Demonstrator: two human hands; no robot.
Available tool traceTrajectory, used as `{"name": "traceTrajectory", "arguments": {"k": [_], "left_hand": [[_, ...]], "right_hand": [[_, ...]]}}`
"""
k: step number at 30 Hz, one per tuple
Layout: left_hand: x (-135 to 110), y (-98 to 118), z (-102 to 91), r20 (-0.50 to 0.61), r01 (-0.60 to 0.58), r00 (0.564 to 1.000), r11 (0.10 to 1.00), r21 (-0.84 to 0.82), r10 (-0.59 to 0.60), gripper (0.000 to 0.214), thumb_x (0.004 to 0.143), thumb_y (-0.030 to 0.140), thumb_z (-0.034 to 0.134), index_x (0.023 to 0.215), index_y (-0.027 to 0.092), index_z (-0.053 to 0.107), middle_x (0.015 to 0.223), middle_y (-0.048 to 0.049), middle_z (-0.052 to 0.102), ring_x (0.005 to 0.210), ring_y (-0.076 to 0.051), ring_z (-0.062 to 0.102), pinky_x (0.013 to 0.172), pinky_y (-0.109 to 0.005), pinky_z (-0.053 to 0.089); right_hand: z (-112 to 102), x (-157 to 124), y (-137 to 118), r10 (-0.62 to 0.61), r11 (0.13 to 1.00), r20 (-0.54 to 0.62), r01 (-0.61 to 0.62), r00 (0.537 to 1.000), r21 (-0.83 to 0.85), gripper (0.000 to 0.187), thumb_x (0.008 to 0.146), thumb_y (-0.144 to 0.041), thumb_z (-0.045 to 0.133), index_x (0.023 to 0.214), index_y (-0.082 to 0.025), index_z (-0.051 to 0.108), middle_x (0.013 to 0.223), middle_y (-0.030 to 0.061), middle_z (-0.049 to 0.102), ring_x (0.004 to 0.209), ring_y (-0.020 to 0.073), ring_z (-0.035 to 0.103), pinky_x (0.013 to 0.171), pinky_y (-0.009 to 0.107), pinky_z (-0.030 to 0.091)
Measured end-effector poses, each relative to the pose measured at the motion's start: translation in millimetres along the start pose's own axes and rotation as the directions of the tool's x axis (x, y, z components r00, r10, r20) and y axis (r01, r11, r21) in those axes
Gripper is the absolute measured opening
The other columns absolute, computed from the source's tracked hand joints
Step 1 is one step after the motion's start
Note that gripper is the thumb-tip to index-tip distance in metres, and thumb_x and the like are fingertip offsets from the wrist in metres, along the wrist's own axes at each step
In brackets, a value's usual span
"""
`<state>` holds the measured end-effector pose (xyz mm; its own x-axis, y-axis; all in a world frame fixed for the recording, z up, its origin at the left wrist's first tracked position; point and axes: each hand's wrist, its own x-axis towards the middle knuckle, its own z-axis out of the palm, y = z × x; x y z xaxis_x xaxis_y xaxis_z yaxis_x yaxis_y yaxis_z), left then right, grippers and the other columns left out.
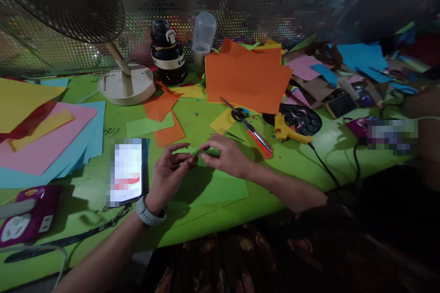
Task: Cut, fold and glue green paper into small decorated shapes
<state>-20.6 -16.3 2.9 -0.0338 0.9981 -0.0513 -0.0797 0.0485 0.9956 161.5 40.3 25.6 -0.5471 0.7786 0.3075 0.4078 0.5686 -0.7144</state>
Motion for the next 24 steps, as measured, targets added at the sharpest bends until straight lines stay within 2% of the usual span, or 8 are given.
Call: {"name": "traceTrajectory", "arguments": {"k": [8,11,13,15,18,21,24], "left_hand": [[-0.7,-0.3,0.4,0.018,0.001,1.000,1.000,-0.013,-0.001,0.042,0.075,0.023,0.072,0.112,0.020,0.054,0.082,-0.0016,0.071,0.073,-0.013,0.068,0.071,-0.026,0.056],[-0.4,-2.0,-0.8,0.016,-0.008,1.000,0.999,-0.035,0.009,0.042,0.076,0.023,0.072,0.113,0.021,0.053,0.081,-0.0012,0.071,0.072,-0.012,0.067,0.071,-0.025,0.056],[0.1,-2.5,-1.6,-0.003,-0.016,1.000,0.998,-0.059,0.015,0.043,0.076,0.022,0.072,0.115,0.022,0.052,0.082,-0.0006,0.071,0.073,-0.012,0.067,0.072,-0.024,0.056],[0.5,-2.3,-2.2,-0.031,-0.023,0.999,0.997,-0.069,0.021,0.045,0.076,0.021,0.072,0.117,0.023,0.052,0.083,-0.0001,0.070,0.074,-0.012,0.067,0.072,-0.024,0.056],[0.7,-0.9,-2.1,-0.059,-0.032,0.998,0.997,-0.073,0.028,0.048,0.076,0.021,0.072,0.119,0.023,0.050,0.085,0.0001,0.069,0.079,-0.012,0.066,0.074,-0.025,0.057],[0.3,-0.1,-0.9,-0.069,-0.051,0.997,0.996,-0.075,0.046,0.046,0.077,0.021,0.071,0.117,0.023,0.050,0.084,0.0008,0.069,0.080,-0.012,0.066,0.075,-0.024,0.056],[0.0,-1.1,0.3,-0.083,-0.080,0.994,0.996,-0.047,0.076,0.044,0.077,0.021,0.071,0.115,0.022,0.050,0.083,0.0009,0.068,0.078,-0.010,0.066,0.074,-0.020,0.055]], "right_hand": [[1.5,1.5,0.6,0.027,0.999,-0.009,-0.026,1.000,0.029,0.006,0.079,-0.023,0.066,0.084,-0.018,0.065,0.081,0.0017,0.067,0.079,0.0159,0.060,0.081,0.033,0.045],[0.1,1.3,2.6,0.027,0.999,-0.004,-0.027,1.000,0.042,0.014,0.081,-0.022,0.063,0.095,-0.019,0.064,0.089,0.0028,0.068,0.085,0.0161,0.061,0.081,0.033,0.046],[-0.9,-0.3,3.4,-0.038,0.999,-0.084,0.035,0.996,-0.036,0.020,0.083,-0.025,0.062,0.102,-0.019,0.063,0.096,0.0053,0.066,0.092,0.0181,0.059,0.083,0.034,0.045],[-0.6,-3.3,2.7,-0.142,0.973,-0.150,0.110,0.978,-0.205,0.016,0.086,-0.028,0.059,0.098,-0.019,0.064,0.094,0.0065,0.065,0.092,0.0202,0.057,0.084,0.037,0.044],[2.7,-8.4,-0.9,-0.256,0.901,-0.094,0.203,0.962,-0.384,0.015,0.091,-0.025,0.052,0.094,-0.018,0.066,0.086,0.0064,0.066,0.083,0.0196,0.057,0.080,0.036,0.043],[6.9,-10.9,-4.2,-0.282,0.888,-0.050,0.241,0.958,-0.392,0.019,0.094,-0.020,0.046,0.098,-0.015,0.064,0.087,0.0073,0.068,0.082,0.0183,0.058,0.078,0.033,0.046],[9.2,-10.1,-3.6,-0.280,0.912,-0.095,0.234,0.955,-0.338,0.018,0.095,-0.018,0.046,0.096,-0.014,0.063,0.087,0.0071,0.068,0.082,0.0172,0.059,0.078,0.030,0.048]]}}
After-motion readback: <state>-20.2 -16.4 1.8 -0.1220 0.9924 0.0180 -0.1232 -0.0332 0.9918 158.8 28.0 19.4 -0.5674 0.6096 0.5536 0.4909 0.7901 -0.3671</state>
